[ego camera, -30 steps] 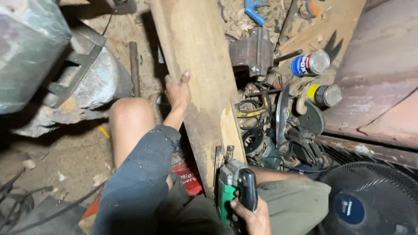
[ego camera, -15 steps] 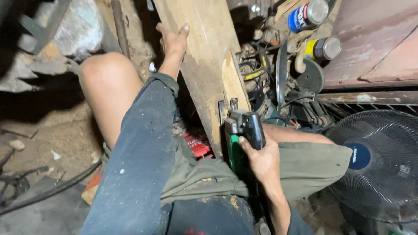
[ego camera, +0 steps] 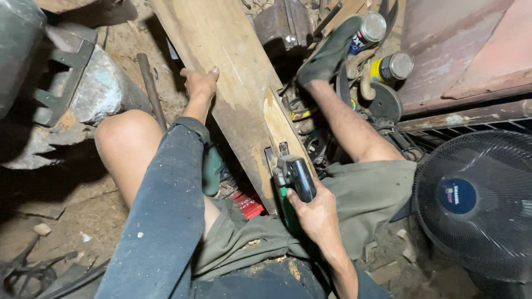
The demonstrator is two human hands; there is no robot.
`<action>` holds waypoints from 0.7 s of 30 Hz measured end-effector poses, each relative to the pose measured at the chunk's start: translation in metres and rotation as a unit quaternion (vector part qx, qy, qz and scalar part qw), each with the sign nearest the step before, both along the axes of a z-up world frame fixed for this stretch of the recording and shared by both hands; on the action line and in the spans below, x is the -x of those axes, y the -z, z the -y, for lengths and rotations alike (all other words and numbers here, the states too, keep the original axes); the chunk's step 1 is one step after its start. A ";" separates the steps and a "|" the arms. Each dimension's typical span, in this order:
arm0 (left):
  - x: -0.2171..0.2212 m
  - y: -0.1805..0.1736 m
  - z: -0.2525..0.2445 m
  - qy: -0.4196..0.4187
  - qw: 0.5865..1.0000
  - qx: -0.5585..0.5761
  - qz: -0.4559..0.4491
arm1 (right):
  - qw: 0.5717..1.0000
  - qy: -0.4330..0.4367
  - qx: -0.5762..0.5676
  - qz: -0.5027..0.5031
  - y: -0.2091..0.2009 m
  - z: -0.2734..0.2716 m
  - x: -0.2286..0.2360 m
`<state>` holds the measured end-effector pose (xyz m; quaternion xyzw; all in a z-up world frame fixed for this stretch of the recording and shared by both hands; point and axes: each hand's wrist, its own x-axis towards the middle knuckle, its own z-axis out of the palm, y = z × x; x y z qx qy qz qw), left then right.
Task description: The person uses a jigsaw to cut a curved shape into a plank of wood, then smooths the edges with an angle grinder and a hand file. The person also uses a curved metal blade to check the shape of the cut.
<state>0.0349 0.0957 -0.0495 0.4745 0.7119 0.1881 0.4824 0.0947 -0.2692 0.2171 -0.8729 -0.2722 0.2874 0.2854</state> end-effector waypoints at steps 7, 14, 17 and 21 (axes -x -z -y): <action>0.000 -0.002 -0.001 -0.015 0.999 -0.004 -0.034 | 0.998 -0.012 0.032 -0.047 -0.004 0.002 -0.008; 0.000 -0.002 0.002 -0.022 1.000 -0.007 -0.020 | 0.997 -0.014 0.044 -0.061 0.009 0.011 -0.012; 0.000 0.000 0.012 -0.038 0.999 -0.023 0.000 | 0.998 -0.044 0.000 -0.051 0.012 0.021 -0.011; -0.001 -0.010 0.019 -0.048 0.999 -0.015 0.008 | 0.989 -0.061 -0.071 -0.114 0.012 0.023 -0.013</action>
